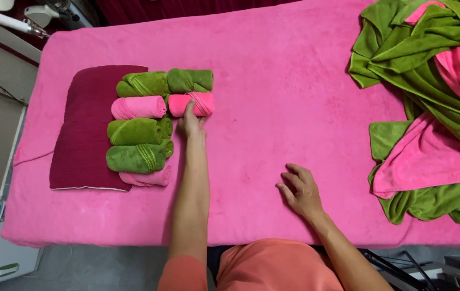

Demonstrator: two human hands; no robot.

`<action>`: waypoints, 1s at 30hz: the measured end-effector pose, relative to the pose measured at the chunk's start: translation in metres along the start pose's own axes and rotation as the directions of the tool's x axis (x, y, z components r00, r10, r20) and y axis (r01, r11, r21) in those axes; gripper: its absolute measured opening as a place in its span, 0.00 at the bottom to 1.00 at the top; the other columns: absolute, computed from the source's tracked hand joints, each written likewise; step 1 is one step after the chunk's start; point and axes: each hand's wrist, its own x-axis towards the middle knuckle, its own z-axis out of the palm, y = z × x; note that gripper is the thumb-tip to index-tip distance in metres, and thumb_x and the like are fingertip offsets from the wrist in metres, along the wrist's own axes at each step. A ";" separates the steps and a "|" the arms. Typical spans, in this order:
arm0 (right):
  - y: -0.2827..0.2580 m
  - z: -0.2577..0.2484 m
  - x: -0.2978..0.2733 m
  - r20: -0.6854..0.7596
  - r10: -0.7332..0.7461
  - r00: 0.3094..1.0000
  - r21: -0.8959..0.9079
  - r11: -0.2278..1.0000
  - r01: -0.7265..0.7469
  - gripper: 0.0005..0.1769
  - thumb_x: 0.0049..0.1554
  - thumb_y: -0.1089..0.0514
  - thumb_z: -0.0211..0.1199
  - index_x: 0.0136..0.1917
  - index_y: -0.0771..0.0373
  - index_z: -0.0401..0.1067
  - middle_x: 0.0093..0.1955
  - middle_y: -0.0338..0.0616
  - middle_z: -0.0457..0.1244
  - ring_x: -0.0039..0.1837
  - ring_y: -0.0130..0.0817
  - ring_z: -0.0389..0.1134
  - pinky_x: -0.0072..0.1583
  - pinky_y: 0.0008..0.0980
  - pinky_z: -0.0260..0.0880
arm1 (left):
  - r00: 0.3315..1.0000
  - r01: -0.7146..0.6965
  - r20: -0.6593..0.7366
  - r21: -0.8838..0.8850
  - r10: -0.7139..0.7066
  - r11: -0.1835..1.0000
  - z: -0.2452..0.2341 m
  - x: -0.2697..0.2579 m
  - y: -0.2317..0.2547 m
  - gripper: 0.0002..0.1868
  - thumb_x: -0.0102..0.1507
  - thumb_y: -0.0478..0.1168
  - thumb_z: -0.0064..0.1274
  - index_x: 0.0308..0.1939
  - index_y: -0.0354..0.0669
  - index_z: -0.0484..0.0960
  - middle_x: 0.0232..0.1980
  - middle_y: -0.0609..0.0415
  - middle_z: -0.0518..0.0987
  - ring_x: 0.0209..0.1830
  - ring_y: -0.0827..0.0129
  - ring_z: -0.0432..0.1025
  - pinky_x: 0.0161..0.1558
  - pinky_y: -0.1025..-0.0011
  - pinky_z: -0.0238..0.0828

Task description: Folding and rolling small towels into decorative shapes on a massage table.

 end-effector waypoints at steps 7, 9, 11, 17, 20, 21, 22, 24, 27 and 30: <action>0.000 -0.002 -0.002 0.034 0.028 0.999 0.002 1.000 -0.028 0.15 0.55 0.50 0.74 0.53 0.58 0.81 0.64 0.49 0.68 0.67 0.50 0.69 0.66 0.47 0.72 | 0.994 -0.111 -0.007 0.099 0.112 0.989 0.000 -0.009 -0.007 0.30 0.58 0.43 0.74 0.53 0.24 0.78 0.47 0.27 0.80 0.55 0.26 0.76 0.53 0.35 0.77; 0.002 -0.009 -0.003 0.048 0.051 0.998 0.148 0.987 -0.058 0.12 0.56 0.53 0.73 0.53 0.55 0.82 0.64 0.47 0.69 0.67 0.51 0.70 0.66 0.48 0.72 | 0.972 -0.209 -0.074 0.149 0.222 0.966 0.001 -0.002 -0.023 0.28 0.58 0.43 0.74 0.48 0.21 0.79 0.41 0.32 0.78 0.45 0.35 0.80 0.39 0.43 0.84; 0.009 -0.029 0.003 -0.021 0.110 0.994 0.155 0.982 -0.105 0.08 0.55 0.56 0.74 0.50 0.55 0.82 0.57 0.44 0.71 0.62 0.47 0.72 0.63 0.44 0.73 | 0.967 -0.228 -0.048 0.265 0.249 0.937 -0.009 0.004 -0.019 0.26 0.57 0.48 0.76 0.36 0.27 0.80 0.28 0.35 0.77 0.30 0.48 0.79 0.30 0.54 0.81; 0.162 -0.179 0.037 -0.462 0.008 0.887 -0.223 0.967 -0.125 0.03 0.56 0.63 0.71 0.45 0.57 0.82 0.40 0.45 0.70 0.46 0.45 0.72 0.54 0.39 0.70 | 0.981 -0.175 -0.021 0.313 0.191 0.934 -0.018 0.022 -0.020 0.28 0.61 0.53 0.75 0.33 0.40 0.71 0.16 0.46 0.74 0.11 0.65 0.76 0.16 0.73 0.78; 0.164 -0.286 0.084 -0.553 -0.159 0.818 -0.589 0.769 -0.248 0.03 0.59 0.63 0.72 0.48 0.60 0.80 0.42 0.47 0.68 0.46 0.44 0.68 0.51 0.42 0.66 | 0.979 -0.198 0.016 0.318 0.203 0.927 -0.010 -0.030 -0.001 0.24 0.67 0.53 0.65 0.29 0.43 0.72 0.18 0.50 0.75 0.13 0.70 0.73 0.18 0.73 0.71; 0.154 -0.318 0.104 -0.566 -0.197 0.800 -0.697 0.633 -0.337 0.01 0.60 0.64 0.68 0.46 0.63 0.78 0.44 0.47 0.68 0.49 0.41 0.66 0.51 0.42 0.63 | 0.967 -0.245 0.021 0.346 0.253 0.906 -0.006 -0.053 0.009 0.26 0.72 0.52 0.57 0.22 0.44 0.74 0.17 0.50 0.75 0.14 0.71 0.68 0.17 0.70 0.61; 0.166 -0.334 0.110 -0.562 -0.206 0.801 -0.701 0.633 -0.330 0.01 0.60 0.64 0.68 0.46 0.63 0.78 0.44 0.47 0.68 0.49 0.41 0.66 0.51 0.42 0.63 | 0.968 -0.242 0.017 0.339 0.252 0.909 -0.017 -0.063 -0.002 0.26 0.72 0.52 0.57 0.22 0.44 0.74 0.17 0.50 0.75 0.14 0.71 0.68 0.17 0.70 0.61; 0.191 -0.362 0.125 -0.406 -0.146 0.902 -0.876 0.344 -0.338 0.32 0.52 0.58 0.82 0.68 0.55 0.77 0.62 0.45 0.66 0.61 0.40 0.64 0.50 0.36 0.67 | 0.908 -0.414 0.248 0.402 0.338 0.817 -0.043 -0.083 -0.021 0.31 0.73 0.58 0.52 0.20 0.45 0.74 0.16 0.50 0.74 0.13 0.69 0.66 0.23 0.69 0.58; 0.211 -0.363 0.137 -0.292 -0.193 0.937 -0.917 0.335 -0.216 0.11 0.60 0.55 0.75 0.57 0.48 0.88 0.59 0.41 0.68 0.58 0.43 0.64 0.46 0.43 0.57 | 0.814 -0.510 0.496 0.357 0.304 0.783 -0.093 -0.124 -0.047 0.09 0.70 0.36 0.59 0.40 0.46 0.72 0.25 0.52 0.77 0.22 0.73 0.70 0.29 0.77 0.67; 0.244 -0.356 0.155 -0.508 -0.319 0.801 -0.807 0.501 -0.312 0.08 0.62 0.67 0.60 0.47 0.53 0.72 0.43 0.36 0.67 0.49 0.33 0.65 0.46 0.33 0.55 | 0.802 -0.424 0.567 0.316 0.189 0.849 -0.118 -0.165 -0.046 0.07 0.69 0.37 0.54 0.40 0.40 0.73 0.27 0.45 0.79 0.23 0.68 0.72 0.27 0.76 0.68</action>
